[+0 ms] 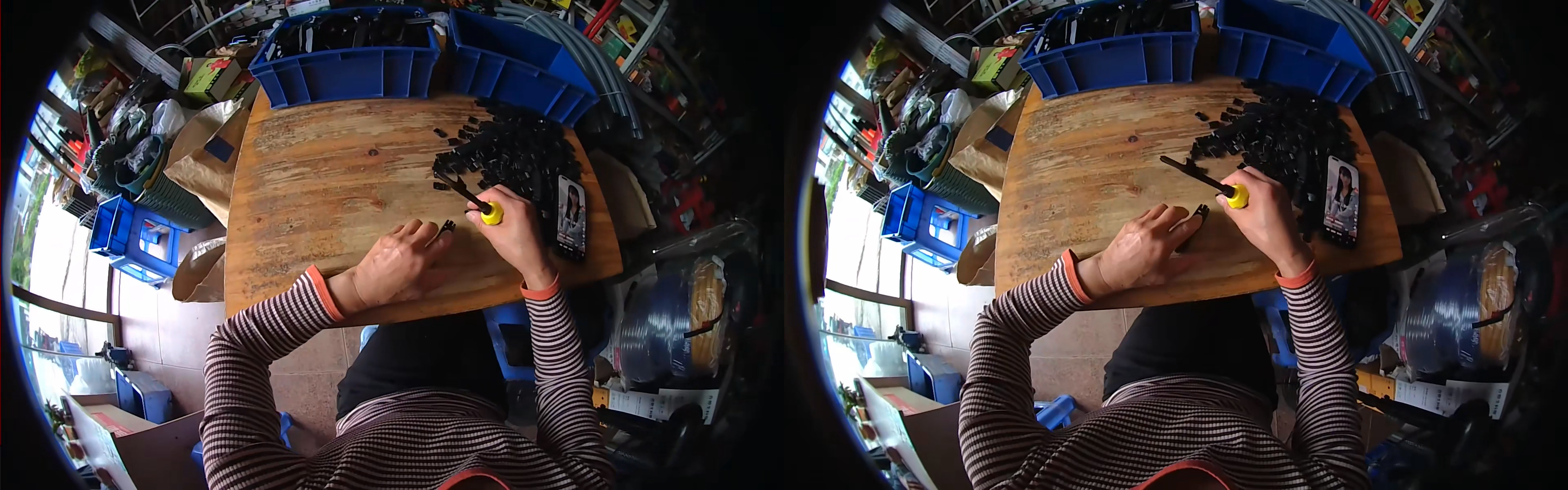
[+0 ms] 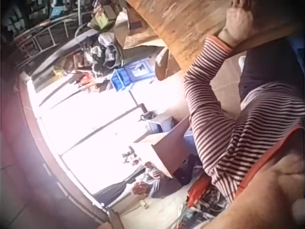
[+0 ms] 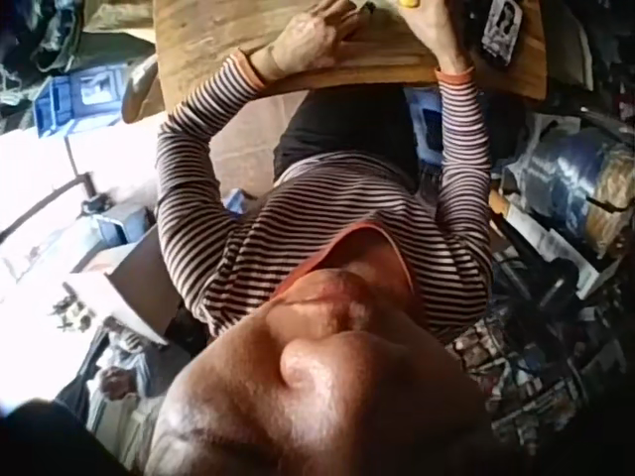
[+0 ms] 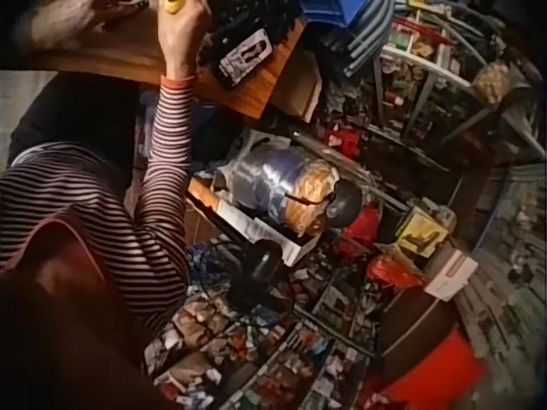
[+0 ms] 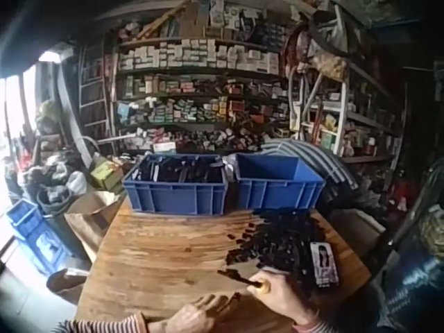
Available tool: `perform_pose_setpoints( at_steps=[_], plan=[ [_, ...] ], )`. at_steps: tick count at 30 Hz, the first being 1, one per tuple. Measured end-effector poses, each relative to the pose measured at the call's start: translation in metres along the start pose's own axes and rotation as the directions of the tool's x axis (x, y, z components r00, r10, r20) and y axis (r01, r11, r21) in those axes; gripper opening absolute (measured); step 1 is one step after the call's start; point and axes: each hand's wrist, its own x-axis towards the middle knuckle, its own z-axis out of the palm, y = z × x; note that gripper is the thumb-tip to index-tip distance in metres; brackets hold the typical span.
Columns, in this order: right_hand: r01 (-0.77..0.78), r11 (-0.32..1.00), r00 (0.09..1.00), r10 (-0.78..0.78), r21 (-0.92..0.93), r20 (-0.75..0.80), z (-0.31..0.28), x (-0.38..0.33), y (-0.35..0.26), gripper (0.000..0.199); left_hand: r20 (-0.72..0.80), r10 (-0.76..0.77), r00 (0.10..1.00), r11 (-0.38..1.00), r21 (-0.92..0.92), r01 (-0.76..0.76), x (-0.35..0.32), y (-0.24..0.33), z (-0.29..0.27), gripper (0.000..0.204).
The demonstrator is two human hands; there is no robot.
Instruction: The person assembles plastic components by fitting small clips onto them using a handheld tool and placing the parts into a blue bin.
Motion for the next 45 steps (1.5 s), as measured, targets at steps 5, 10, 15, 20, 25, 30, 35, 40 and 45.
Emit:
perform_pose_setpoints(
  at_steps=[5, 10, 15, 20, 25, 30, 35, 40, 45],
  plan=[
    [0.031, 0.998, 0.996, -0.035, 0.060, 0.080, 0.015, 0.001, -0.012, 0.013, -0.022, 0.176, 0.984, 0.966, -0.186, -0.178, -0.001, -0.024, -0.002, 0.047],
    [-0.007, 1.000, 0.994, 0.008, -0.017, 0.109, 0.023, 0.002, -0.019, 0.013, 0.035, 0.195, 0.980, 0.953, -0.241, -0.181, -0.005, -0.026, 0.004, 0.053],
    [0.093, 0.989, 0.986, -0.075, -0.118, 0.150, 0.026, 0.002, -0.014, 0.014, 0.033, 0.207, 0.978, 0.956, -0.219, -0.195, -0.003, -0.022, 0.012, 0.051],
    [0.130, 0.990, 0.929, -0.099, -0.062, 0.357, 0.013, 0.015, -0.009, 0.011, 0.091, 0.286, 0.954, 0.958, -0.001, -0.287, -0.007, -0.013, 0.018, 0.050],
    [-0.113, 0.944, 0.993, 0.122, 0.310, -0.009, -0.001, 0.031, -0.045, 0.011, 0.115, 0.242, 0.963, 0.967, 0.054, -0.249, -0.009, -0.016, 0.011, 0.049],
    [-0.136, 0.793, 0.986, 0.169, 0.594, 0.000, 0.045, 0.028, -0.019, 0.015, 0.074, 0.256, 0.964, 0.966, 0.017, -0.258, -0.005, -0.016, 0.016, 0.048],
    [-0.136, 0.866, 0.958, 0.238, 0.481, -0.157, -0.003, 0.023, -0.007, 0.016, 0.003, 0.310, 0.951, 0.948, 0.070, -0.310, 0.002, -0.020, 0.019, 0.050],
    [-0.192, 0.980, 0.978, 0.187, -0.049, -0.092, -0.029, -0.008, 0.021, 0.010, 0.000, 0.375, 0.927, 0.923, 0.099, -0.373, 0.024, -0.032, 0.016, 0.039],
    [-0.160, 0.937, 0.981, 0.187, -0.311, 0.056, -0.012, -0.026, 0.029, 0.014, -0.065, -0.280, 0.958, 0.866, -0.447, 0.223, 0.057, -0.075, 0.011, 0.024]
  ],
)
